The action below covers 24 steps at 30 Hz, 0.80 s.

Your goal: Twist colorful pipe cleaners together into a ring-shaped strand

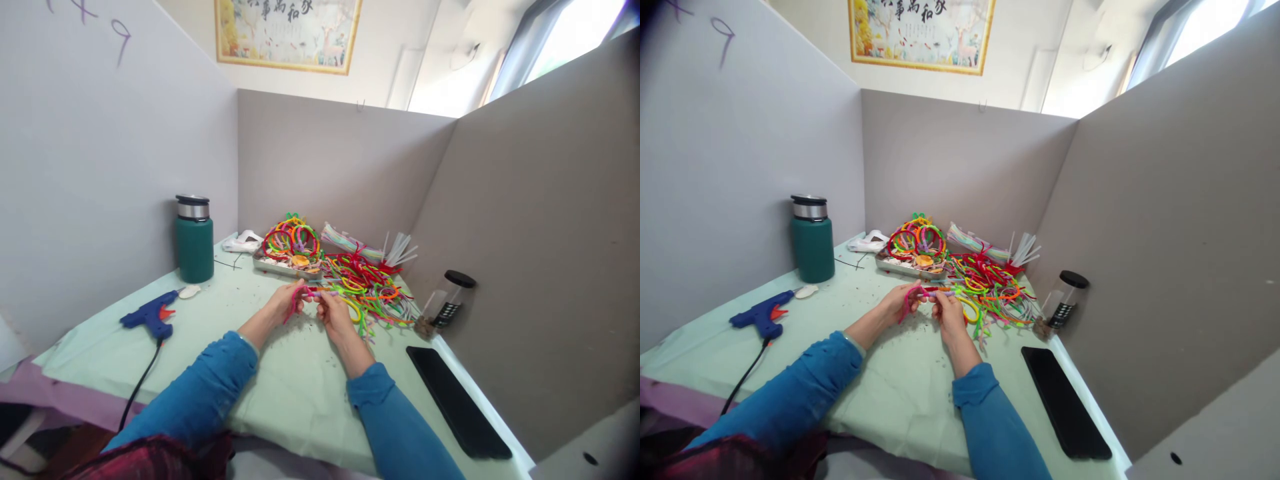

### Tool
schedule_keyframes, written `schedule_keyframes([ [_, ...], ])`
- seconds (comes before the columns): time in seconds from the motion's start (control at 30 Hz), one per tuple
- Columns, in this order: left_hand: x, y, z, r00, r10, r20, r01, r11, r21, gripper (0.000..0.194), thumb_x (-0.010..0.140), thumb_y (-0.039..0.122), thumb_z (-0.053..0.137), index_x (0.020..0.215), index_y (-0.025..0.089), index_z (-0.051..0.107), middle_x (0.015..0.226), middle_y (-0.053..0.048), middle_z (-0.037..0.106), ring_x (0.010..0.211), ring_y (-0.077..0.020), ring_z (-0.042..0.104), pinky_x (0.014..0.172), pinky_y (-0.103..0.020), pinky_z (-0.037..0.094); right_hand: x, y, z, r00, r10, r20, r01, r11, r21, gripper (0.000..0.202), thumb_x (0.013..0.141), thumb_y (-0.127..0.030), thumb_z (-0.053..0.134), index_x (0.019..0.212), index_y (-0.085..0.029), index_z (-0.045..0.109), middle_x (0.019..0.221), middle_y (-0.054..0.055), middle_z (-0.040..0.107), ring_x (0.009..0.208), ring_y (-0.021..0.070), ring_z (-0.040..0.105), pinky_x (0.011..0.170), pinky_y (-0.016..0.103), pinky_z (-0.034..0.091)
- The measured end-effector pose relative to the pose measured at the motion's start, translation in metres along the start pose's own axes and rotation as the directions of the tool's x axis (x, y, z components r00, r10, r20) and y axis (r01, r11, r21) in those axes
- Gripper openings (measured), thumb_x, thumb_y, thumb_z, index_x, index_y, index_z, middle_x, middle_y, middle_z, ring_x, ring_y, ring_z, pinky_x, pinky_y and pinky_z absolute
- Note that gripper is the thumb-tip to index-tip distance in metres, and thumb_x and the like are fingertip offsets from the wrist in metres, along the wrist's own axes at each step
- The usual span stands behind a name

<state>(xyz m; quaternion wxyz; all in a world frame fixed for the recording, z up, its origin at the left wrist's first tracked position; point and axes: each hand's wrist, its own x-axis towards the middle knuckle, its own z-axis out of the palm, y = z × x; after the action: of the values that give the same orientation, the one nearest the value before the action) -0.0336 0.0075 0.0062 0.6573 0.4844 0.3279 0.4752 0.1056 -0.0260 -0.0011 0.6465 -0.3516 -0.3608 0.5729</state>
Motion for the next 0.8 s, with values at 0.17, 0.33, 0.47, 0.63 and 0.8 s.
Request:
schedule_keyframes([
  [0.17, 0.001, -0.004, -0.005, 1.0, -0.004, -0.003, 0.004, 1.0, 0.022, 0.031, 0.068, 0.039, 0.071, 0.078, 0.013, 0.058, 0.066, -0.002, 0.063, 0.038, -0.0046, 0.044, 0.038, -0.019, 0.037, 0.0, 0.0, 0.001, 1.0, -0.011, -0.014, 0.01, 0.999, -0.042, 0.028, 0.059, -0.037, 0.073, 0.069, -0.016, 0.057, 0.062, 0.0, 0.063, 0.041, 0.0054, 0.043, 0.038, 0.018, 0.032],
  [0.33, 0.001, -0.005, -0.008, 1.0, 0.002, 0.025, -0.002, 1.0, 0.023, 0.03, 0.063, 0.032, 0.075, 0.08, 0.011, 0.062, 0.059, 0.0, 0.06, 0.041, -0.0042, 0.047, 0.043, -0.018, 0.039, 0.0, 0.0, 0.001, 0.999, -0.03, -0.019, 0.029, 0.998, -0.053, 0.027, 0.059, -0.037, 0.072, 0.068, -0.016, 0.057, 0.062, 0.0, 0.063, 0.041, 0.0055, 0.043, 0.038, 0.019, 0.032],
  [0.47, 0.0, -0.004, -0.006, 0.999, 0.033, 0.028, -0.035, 0.996, 0.078, 0.034, 0.06, 0.032, 0.077, 0.083, 0.01, 0.063, 0.054, 0.003, 0.057, 0.04, -0.004, 0.044, 0.042, -0.018, 0.038, 0.001, 0.002, -0.001, 0.999, -0.042, -0.021, 0.041, 0.998, -0.038, 0.027, 0.06, -0.038, 0.072, 0.066, -0.015, 0.058, 0.058, -0.002, 0.061, 0.039, 0.005, 0.041, 0.037, 0.019, 0.03],
  [0.63, -0.001, -0.001, -0.001, 0.988, 0.153, 0.006, -0.15, 0.957, 0.25, 0.037, 0.057, 0.036, 0.076, 0.08, 0.009, 0.063, 0.056, 0.002, 0.059, 0.039, -0.0046, 0.043, 0.041, -0.02, 0.037, 0.004, 0.003, -0.003, 0.999, -0.041, -0.013, 0.04, 0.998, -0.041, 0.027, 0.061, -0.039, 0.072, 0.068, -0.015, 0.059, 0.061, -0.001, 0.064, 0.039, 0.005, 0.042, 0.037, 0.019, 0.029],
  [0.8, -0.002, 0.002, 0.003, 0.976, 0.22, -0.005, -0.202, 0.906, 0.372, 0.033, 0.059, 0.036, 0.073, 0.077, 0.01, 0.063, 0.048, 0.003, 0.055, 0.036, -0.0056, 0.042, 0.039, -0.02, 0.032, 0.004, 0.003, -0.003, 0.999, -0.03, -0.018, 0.029, 0.999, -0.033, 0.026, 0.061, -0.037, 0.071, 0.069, -0.015, 0.06, 0.063, 0.0, 0.065, 0.039, 0.0048, 0.042, 0.037, 0.018, 0.029],
])
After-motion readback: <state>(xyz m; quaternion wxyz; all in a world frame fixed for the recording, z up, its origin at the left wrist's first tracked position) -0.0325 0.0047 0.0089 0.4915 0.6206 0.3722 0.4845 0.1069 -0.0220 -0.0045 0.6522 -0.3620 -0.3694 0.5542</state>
